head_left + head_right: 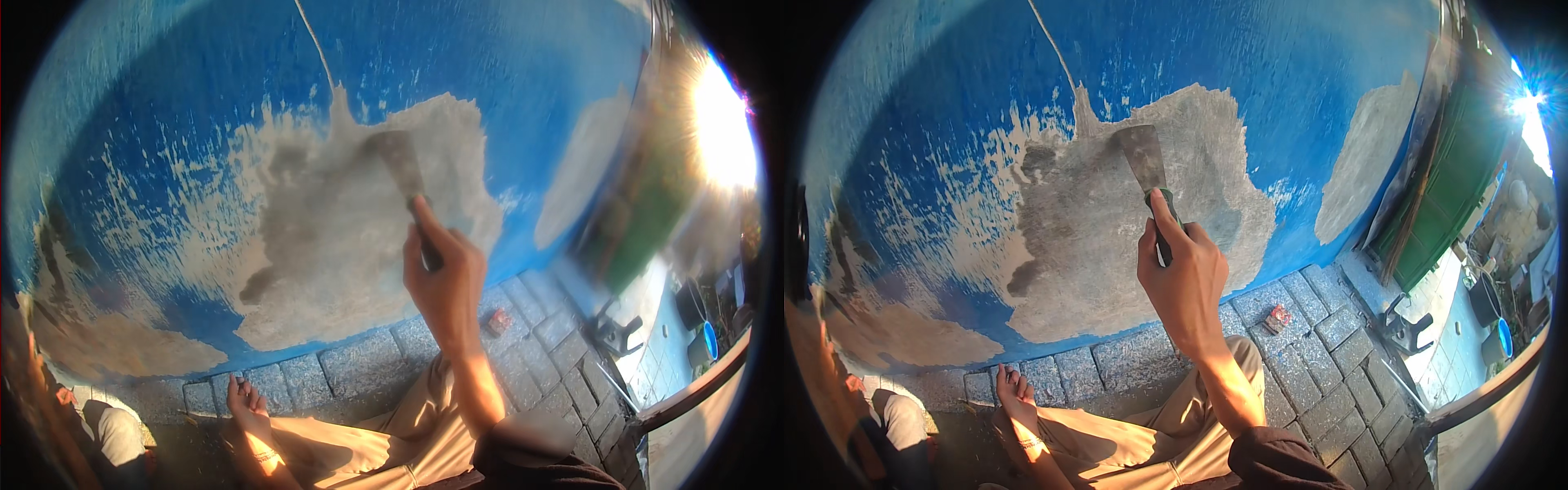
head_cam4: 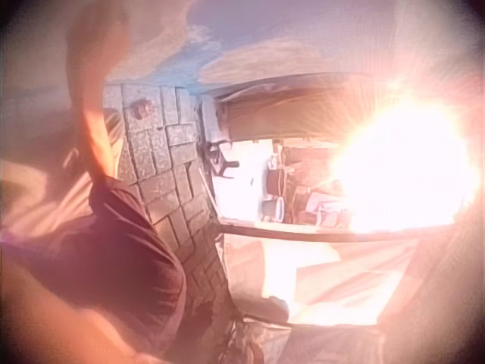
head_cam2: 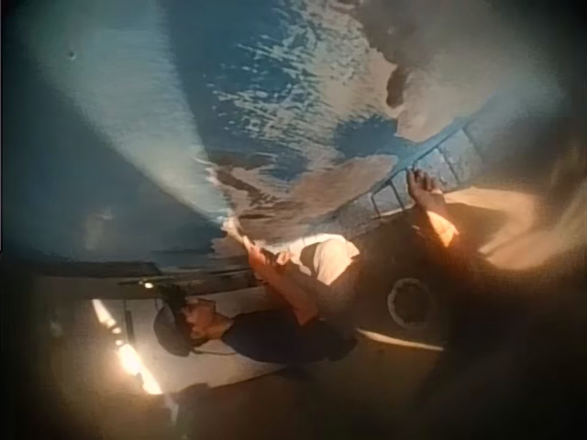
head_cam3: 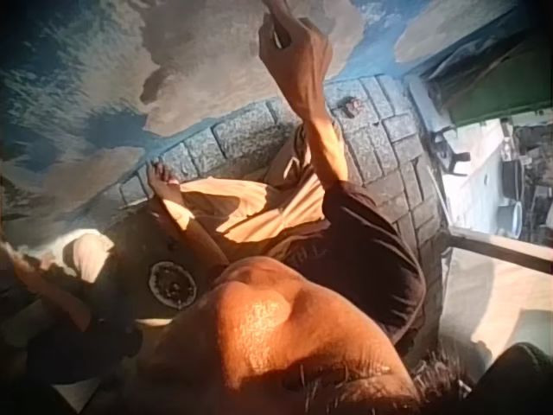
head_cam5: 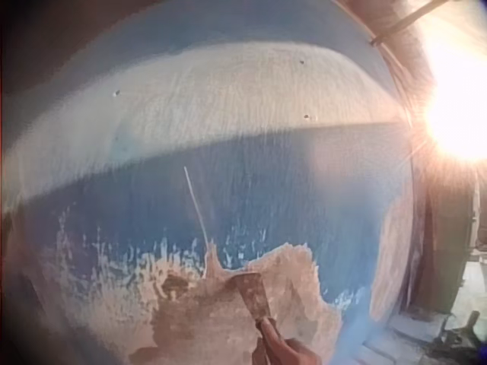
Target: The person uses a scraper to remove blue paint and old material from a concrete wall while sitting on the floor.
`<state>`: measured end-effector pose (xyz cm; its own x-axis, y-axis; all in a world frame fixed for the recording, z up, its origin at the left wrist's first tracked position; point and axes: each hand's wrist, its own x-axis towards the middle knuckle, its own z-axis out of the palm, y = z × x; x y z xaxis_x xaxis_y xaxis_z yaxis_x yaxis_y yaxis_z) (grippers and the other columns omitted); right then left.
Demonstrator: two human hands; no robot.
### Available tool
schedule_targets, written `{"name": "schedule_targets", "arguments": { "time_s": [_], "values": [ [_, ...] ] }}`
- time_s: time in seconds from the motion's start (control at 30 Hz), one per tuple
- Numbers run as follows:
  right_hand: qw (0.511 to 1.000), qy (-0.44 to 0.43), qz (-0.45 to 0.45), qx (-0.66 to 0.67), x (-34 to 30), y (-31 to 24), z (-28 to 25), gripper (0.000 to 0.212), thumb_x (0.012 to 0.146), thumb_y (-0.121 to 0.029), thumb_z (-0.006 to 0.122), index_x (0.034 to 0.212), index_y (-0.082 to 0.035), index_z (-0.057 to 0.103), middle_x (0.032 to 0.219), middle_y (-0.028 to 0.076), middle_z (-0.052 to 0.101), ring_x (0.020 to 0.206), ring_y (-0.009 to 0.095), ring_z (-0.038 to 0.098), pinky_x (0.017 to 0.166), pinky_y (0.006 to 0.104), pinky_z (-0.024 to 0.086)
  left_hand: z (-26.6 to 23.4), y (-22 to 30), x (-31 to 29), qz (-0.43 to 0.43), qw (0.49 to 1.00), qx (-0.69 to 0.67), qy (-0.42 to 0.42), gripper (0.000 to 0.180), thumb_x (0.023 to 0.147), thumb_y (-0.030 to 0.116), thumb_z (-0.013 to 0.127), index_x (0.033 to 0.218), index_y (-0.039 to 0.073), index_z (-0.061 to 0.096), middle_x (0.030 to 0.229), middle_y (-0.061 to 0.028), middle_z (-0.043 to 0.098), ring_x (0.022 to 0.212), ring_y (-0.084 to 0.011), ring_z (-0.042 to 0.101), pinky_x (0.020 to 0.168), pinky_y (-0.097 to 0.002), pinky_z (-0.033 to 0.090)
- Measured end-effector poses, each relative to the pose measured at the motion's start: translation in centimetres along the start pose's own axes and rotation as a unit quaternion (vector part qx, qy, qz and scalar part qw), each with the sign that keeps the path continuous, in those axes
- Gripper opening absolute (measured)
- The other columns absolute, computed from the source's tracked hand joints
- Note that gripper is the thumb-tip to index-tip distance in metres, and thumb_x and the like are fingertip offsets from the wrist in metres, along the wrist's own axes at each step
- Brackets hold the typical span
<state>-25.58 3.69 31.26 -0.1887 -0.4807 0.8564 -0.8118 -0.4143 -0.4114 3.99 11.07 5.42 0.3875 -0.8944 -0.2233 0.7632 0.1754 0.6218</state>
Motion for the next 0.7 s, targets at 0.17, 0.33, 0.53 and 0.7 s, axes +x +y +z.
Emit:
{"name": "schedule_targets", "arguments": {
  "time_s": [0.17,0.33,0.53,0.7],
  "values": [
    [0.999,-0.011,-0.019,-0.026,0.4,0.1,-0.1,0.036,0.079,-0.013,0.065,0.115,-0.016,0.065,0.056,0.010,0.050,0.042,0.022,0.050,0.042,0.0340,0.037,0.6,0.1,-0.4,-0.009,1.000,-0.003,0.015,0.024,0.089,0.036,0.059,0.083,0.015,0.050,0.065,0.0052,0.040,0.046,-0.0046,0.028,0.039,-0.0204,0.018],
    [1.000,-0.014,-0.022,-0.017,0.3,0.6,0.8,0.037,0.078,-0.009,0.065,0.115,-0.016,0.066,0.055,0.011,0.049,0.041,0.022,0.048,0.042,0.0348,0.038,1.1,0.5,-0.8,-0.009,1.000,-0.008,0.020,0.024,0.089,0.035,0.060,0.083,0.015,0.050,0.065,0.0053,0.040,0.046,-0.0046,0.028,0.039,-0.0203,0.019],
    [1.000,0.001,-0.024,0.011,0.8,0.7,0.5,0.038,0.077,-0.008,0.066,0.114,-0.015,0.066,0.054,0.011,0.048,0.041,0.021,0.048,0.042,0.0342,0.038,1.5,0.4,-1.0,-0.012,1.000,-0.010,0.025,0.023,0.089,0.035,0.061,0.084,0.015,0.050,0.065,0.0053,0.040,0.046,-0.0045,0.029,0.039,-0.0203,0.019],
    [0.999,0.014,-0.041,0.001,0.2,3.5,2.6,0.040,0.076,-0.007,0.067,0.115,-0.017,0.066,0.055,0.011,0.049,0.040,0.021,0.048,0.041,0.0332,0.039,2.0,-0.2,-0.9,0.006,0.999,-0.007,0.044,0.024,0.091,0.034,0.057,0.082,0.013,0.048,0.064,0.0042,0.041,0.043,-0.0053,0.028,0.035,-0.0205,0.020]
  ]
}}
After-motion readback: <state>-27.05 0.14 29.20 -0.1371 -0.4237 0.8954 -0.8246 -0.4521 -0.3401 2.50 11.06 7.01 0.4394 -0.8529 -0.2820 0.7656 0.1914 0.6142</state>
